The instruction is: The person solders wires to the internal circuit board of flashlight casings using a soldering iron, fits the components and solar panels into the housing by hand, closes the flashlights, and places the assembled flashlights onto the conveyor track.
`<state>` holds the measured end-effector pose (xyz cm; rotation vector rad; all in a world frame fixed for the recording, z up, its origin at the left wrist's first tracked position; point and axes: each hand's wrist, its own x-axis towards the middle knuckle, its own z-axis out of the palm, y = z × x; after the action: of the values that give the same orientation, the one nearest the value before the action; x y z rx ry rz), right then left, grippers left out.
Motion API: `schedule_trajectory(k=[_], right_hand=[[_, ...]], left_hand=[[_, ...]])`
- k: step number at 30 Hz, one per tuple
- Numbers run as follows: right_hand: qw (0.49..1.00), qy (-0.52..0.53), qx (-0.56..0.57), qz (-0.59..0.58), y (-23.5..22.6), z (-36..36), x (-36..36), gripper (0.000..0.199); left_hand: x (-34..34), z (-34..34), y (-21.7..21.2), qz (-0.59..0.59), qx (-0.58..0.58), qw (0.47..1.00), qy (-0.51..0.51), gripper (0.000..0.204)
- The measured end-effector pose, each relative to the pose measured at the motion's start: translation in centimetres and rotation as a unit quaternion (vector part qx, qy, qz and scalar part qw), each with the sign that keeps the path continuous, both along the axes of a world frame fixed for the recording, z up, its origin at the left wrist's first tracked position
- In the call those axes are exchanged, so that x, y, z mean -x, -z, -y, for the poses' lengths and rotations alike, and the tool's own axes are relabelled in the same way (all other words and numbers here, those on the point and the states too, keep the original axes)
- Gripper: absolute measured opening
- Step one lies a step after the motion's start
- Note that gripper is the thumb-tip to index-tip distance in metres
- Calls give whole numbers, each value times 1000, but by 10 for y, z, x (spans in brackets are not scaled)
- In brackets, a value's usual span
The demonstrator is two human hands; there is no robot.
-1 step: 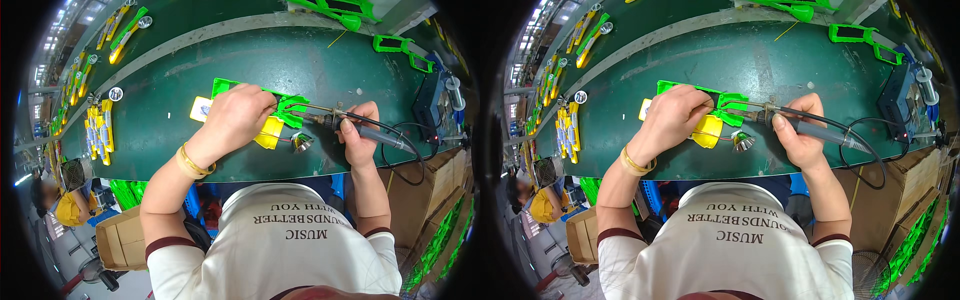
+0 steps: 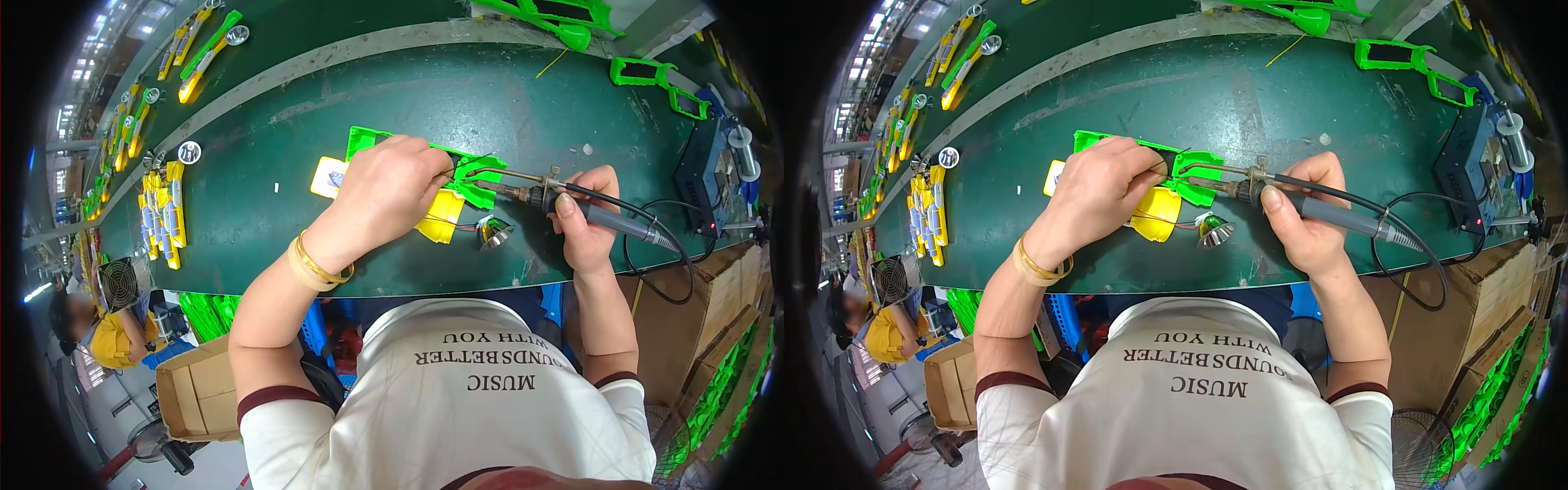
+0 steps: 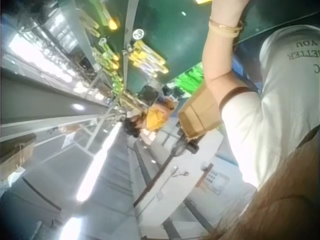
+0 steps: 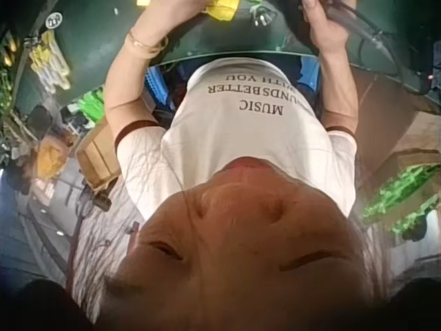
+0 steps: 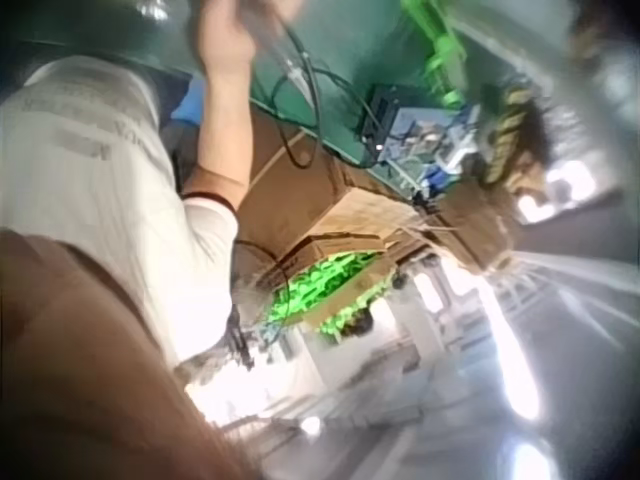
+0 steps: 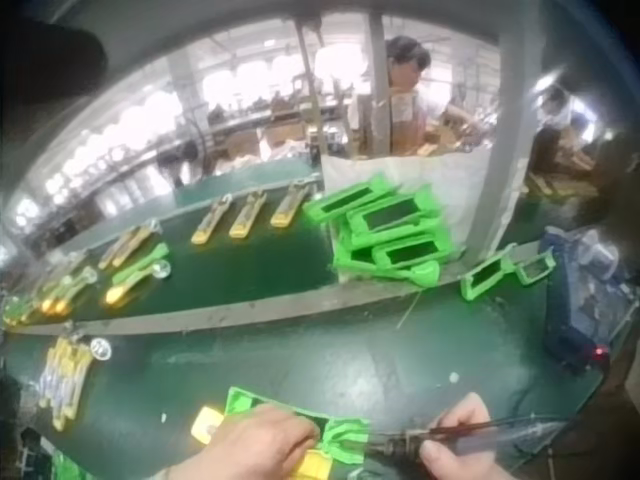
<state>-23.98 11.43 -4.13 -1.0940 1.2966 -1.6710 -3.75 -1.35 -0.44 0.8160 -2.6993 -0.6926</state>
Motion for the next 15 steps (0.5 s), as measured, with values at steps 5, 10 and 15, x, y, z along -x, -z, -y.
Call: schedule_trajectory(k=[5, 10, 15], right_hand=[[997, -12, -2, -70, 7, 2, 0, 26], [997, -17, -27, -67, 5, 5, -2, 25], [999, -25, -42, -11, 1, 7, -2, 25]], left_hand=[[2, 1, -1, 41, -2, 999, 11, 4], [5, -1, 1, 56, 1, 998, -13, 6], [4, 0, 1, 55, -12, 998, -12, 5]])
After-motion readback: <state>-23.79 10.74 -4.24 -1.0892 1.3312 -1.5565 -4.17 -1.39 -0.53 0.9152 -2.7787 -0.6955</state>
